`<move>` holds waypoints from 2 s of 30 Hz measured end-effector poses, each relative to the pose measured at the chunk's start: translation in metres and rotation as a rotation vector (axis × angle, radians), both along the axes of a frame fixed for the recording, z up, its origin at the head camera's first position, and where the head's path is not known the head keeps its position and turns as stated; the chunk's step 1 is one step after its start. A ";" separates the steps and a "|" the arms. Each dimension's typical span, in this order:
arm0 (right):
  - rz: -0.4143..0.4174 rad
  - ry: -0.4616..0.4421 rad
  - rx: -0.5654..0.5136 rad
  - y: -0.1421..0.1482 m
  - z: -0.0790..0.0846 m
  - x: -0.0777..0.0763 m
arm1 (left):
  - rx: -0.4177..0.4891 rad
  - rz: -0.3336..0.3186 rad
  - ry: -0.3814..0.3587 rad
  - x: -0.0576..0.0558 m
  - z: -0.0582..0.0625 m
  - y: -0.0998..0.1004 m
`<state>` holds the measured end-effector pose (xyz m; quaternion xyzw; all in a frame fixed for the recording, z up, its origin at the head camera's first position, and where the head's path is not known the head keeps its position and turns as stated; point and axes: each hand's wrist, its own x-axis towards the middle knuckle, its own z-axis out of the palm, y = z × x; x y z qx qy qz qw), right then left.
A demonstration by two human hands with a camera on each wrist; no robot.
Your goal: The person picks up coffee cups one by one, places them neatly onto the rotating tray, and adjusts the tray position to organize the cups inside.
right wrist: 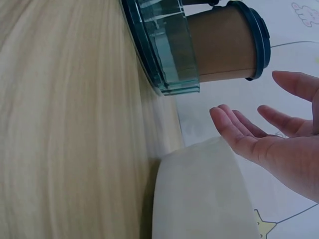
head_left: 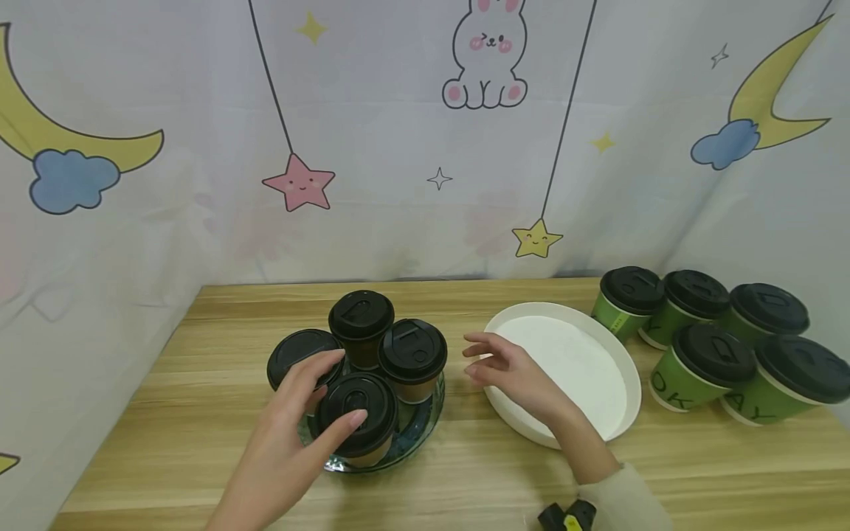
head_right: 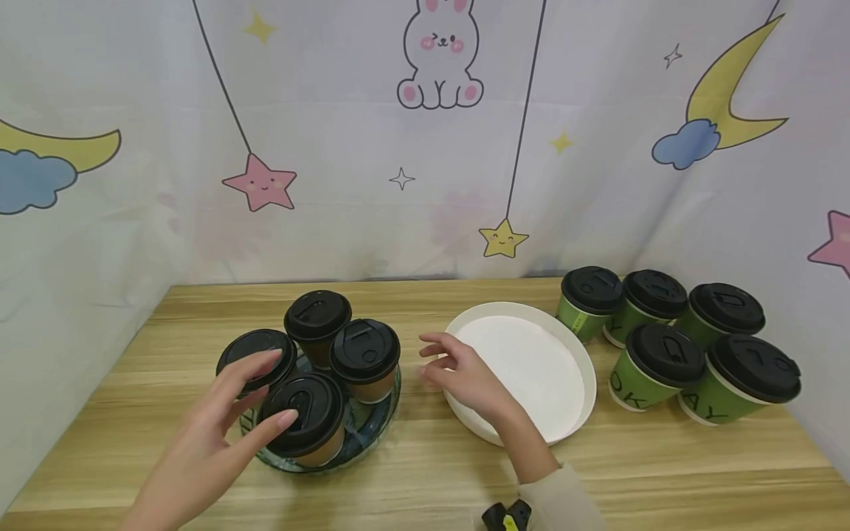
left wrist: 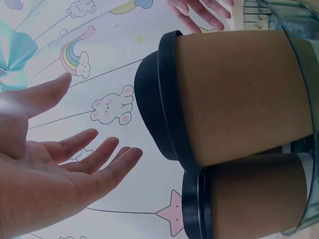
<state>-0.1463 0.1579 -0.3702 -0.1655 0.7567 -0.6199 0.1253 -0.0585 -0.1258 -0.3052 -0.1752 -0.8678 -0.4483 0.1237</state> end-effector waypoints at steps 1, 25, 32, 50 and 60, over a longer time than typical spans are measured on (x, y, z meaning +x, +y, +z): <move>-0.001 0.016 0.006 0.001 0.000 0.000 | 0.005 -0.004 0.009 -0.001 0.001 0.001; -0.115 -0.043 0.030 0.029 0.005 -0.001 | 0.121 -0.170 -0.048 -0.017 0.000 0.047; -0.127 -0.034 0.019 0.038 0.003 0.000 | 0.098 -0.200 -0.048 -0.019 -0.003 0.064; -0.133 -0.041 0.008 0.051 -0.003 0.002 | 0.020 -0.312 -0.119 -0.031 -0.026 0.103; -0.156 -0.040 0.040 0.056 -0.004 0.005 | -0.019 -0.307 -0.202 -0.040 -0.041 0.116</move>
